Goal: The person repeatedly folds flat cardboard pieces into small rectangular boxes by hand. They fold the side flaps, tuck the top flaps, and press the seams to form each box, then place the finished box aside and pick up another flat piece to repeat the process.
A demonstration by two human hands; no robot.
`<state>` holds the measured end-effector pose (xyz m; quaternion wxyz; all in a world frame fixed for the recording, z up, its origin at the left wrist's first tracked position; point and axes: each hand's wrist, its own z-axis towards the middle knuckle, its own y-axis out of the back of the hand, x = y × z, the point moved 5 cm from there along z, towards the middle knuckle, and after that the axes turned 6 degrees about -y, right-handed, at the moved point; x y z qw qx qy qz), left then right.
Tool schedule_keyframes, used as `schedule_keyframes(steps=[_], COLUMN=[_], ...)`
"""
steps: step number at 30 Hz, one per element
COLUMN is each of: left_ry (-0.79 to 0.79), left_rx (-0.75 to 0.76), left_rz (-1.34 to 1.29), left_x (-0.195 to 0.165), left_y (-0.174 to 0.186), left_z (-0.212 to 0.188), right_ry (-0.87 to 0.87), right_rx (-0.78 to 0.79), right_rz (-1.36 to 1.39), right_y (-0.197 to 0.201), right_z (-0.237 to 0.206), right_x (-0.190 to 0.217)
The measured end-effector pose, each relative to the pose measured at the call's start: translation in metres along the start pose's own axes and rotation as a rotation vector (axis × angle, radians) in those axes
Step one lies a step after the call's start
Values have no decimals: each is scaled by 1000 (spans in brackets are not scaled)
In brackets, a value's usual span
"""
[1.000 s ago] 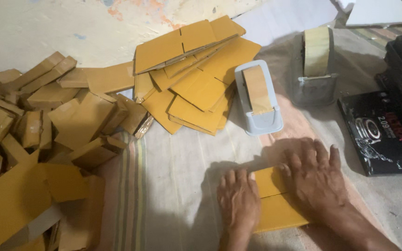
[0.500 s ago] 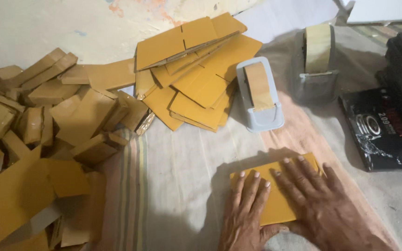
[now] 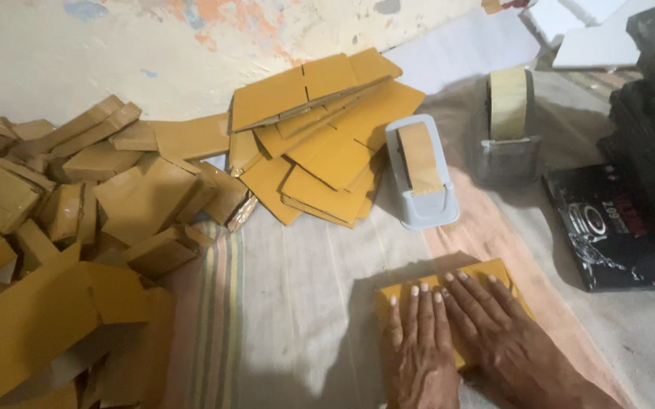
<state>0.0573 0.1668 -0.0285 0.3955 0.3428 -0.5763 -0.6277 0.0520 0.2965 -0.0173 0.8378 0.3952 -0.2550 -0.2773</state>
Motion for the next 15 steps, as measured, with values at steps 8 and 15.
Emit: schedule_keyframes(steps=[8, 15], left_ry=[33, -173], left_rx=[159, -253], left_rz=[-420, 134], left_x=[33, 15], left_y=[-7, -50], left_z=[-32, -23], right_ry=[-16, 33], right_rx=[-167, -8], right_rz=[-263, -224], right_y=[49, 21], right_z=[7, 13], right_x=[3, 14])
